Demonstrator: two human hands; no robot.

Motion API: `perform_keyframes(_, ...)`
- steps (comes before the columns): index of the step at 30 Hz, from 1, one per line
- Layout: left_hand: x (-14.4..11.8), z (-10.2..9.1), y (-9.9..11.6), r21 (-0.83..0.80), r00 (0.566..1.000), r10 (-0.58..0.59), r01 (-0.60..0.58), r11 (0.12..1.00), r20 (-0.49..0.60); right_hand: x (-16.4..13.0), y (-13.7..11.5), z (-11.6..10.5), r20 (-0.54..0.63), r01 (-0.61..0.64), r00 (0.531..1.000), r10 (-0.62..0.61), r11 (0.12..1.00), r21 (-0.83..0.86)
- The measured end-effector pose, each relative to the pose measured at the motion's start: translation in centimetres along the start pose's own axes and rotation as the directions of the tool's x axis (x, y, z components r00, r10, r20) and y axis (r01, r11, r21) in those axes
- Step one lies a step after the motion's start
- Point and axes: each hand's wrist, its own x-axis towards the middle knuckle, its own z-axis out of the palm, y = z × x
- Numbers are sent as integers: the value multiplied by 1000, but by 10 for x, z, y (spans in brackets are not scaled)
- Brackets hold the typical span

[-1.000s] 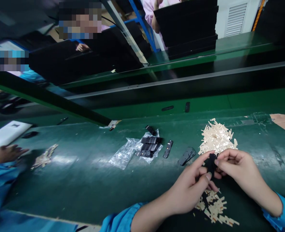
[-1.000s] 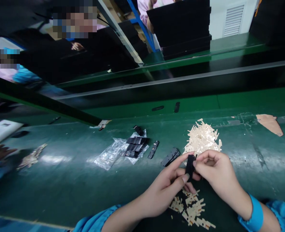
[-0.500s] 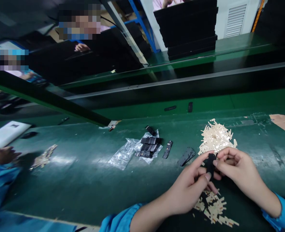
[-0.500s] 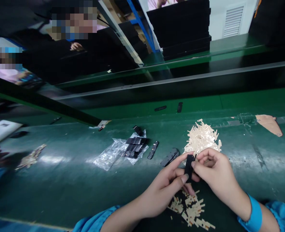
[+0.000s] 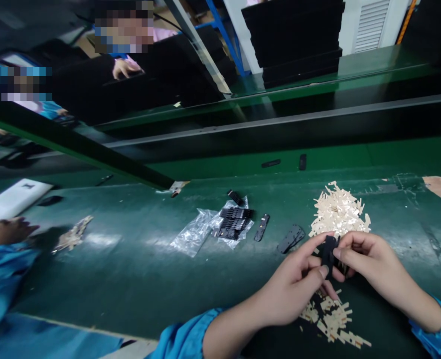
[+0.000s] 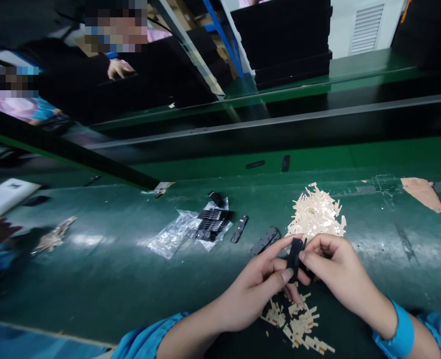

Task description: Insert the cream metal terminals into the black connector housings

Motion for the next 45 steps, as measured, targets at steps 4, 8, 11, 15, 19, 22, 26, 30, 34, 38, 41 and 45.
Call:
perform_keyframes(4,-1,-1,-1,-3,1000,-11,11,1000,21,-1,-3,-2,6,-30,1000,29,1000,6)
perform_keyframes(8,-1,-1,-2,-26,999,-16,17,1000,36,-1,-5,-3,23,-71,997,70,997,40)
perform_keyframes(11,-2,0,-1,-30,999,-31,32,999,31,-1,-5,-3,29,-81,996,80,995,54)
perform_keyframes(15,-3,0,1,-27,999,-46,47,999,28,-1,-7,-2,37,-65,997,63,996,58)
perform_keyframes(19,-3,1,1,-39,998,-51,52,998,27,-3,-8,0,2,-11,1000,11,999,31)
perform_keyframes(22,-2,2,1,-47,999,-43,44,998,25,-3,-7,1,-12,-8,1000,8,1000,8)
perform_keyframes(26,-2,1,2,-45,999,-33,35,998,28,-4,-6,2,-16,-30,999,30,1000,5)
perform_keyframes(30,-3,1,2,-35,999,-29,29,999,17,-4,-6,3,-34,-32,999,32,999,14)
perform_keyframes(34,-3,2,2,-29,1000,-23,23,999,22,-5,-6,1,-33,-24,999,24,1000,0)
perform_keyframes(38,-2,1,1,-49,999,-11,12,999,38,-5,-7,0,-13,-18,1000,18,1000,10)
perform_keyframes(41,-2,0,-1,-50,999,-5,8,999,50,-5,-7,0,-12,-20,1000,20,1000,9)
perform_keyframes(45,-3,0,-2,-16,997,-2,4,1000,74,-4,-6,-3,-49,-37,998,35,998,-47)
